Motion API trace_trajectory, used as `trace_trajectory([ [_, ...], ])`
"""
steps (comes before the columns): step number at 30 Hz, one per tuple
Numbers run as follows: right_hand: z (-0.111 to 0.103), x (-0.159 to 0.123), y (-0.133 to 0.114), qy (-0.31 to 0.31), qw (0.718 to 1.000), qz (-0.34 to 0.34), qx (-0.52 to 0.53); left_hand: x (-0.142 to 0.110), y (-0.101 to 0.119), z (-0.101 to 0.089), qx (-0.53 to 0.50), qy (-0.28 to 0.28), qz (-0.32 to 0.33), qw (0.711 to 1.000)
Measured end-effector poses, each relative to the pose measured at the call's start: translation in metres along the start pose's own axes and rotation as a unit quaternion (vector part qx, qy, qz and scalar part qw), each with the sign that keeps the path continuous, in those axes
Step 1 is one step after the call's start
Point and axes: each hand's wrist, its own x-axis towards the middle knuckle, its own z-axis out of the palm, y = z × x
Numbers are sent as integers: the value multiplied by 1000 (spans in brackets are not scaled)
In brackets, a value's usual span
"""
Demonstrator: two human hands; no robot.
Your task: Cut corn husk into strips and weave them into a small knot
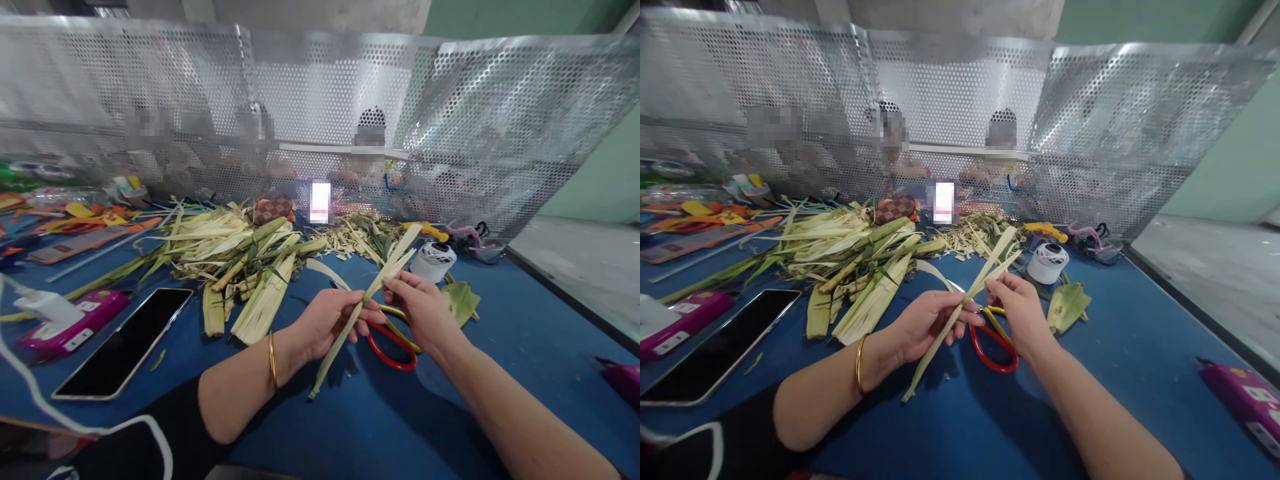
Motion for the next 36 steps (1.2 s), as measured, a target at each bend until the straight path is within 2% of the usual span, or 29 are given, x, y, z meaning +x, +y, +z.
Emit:
trace_trajectory([
  [4, 0, 2, 6, -40, 998, 35, -38, -1, -2, 0, 20, -46, -22, 999],
  [7, -1, 4, 11, -56, 995, 33, -81, -2, -2, 2, 42, -27, -13, 999],
  [10, -4, 6, 8, -17, 988, -34, -150, -2, -1, 4, 54, 26, -4, 998],
  [13, -4, 3, -2, -5, 983, -121, -137, -1, 0, 5, 60, 65, 17, 996],
  [15, -2, -2, -8, -46, 986, -131, -91, -1, 0, 6, 76, 73, 30, 994],
  [17, 1, -6, -10, -81, 990, -95, -71, -2, -1, 7, 103, 66, 41, 992],
  [19, 4, -9, -8, -81, 992, -65, -70, -3, -2, 7, 123, 57, 50, 989],
  [20, 5, -10, -6, -75, 991, -75, -77, -2, -2, 6, 121, 56, 51, 990],
  [22, 6, -12, -1, -65, 976, -168, -125, 0, -1, 4, 88, 72, 49, 992],
  [23, 6, -13, 1, -71, 954, -241, -167, 2, 0, 1, 61, 86, 49, 993],
  [24, 6, -15, 2, -86, 920, -316, -215, 4, 1, -1, 33, 100, 50, 993],
  [26, 6, -18, 3, -133, 833, -440, -307, 8, 4, -7, -11, 117, 53, 992],
  [27, 5, -19, 3, -157, 790, -481, -346, 10, 5, -10, -25, 118, 49, 991],
  [29, 1, -20, 2, -182, 715, -539, -408, 10, 9, -14, -38, 113, 33, 992],
  [31, -3, -19, 0, -167, 657, -578, -454, 8, 13, -15, -38, 117, 32, 992],
  [33, -5, -17, -1, -153, 612, -601, -491, 5, 18, -15, -38, 127, 51, 990],
  [36, -6, -13, 1, -171, 552, -609, -542, 2, 22, -16, -71, 121, 54, 989],
])
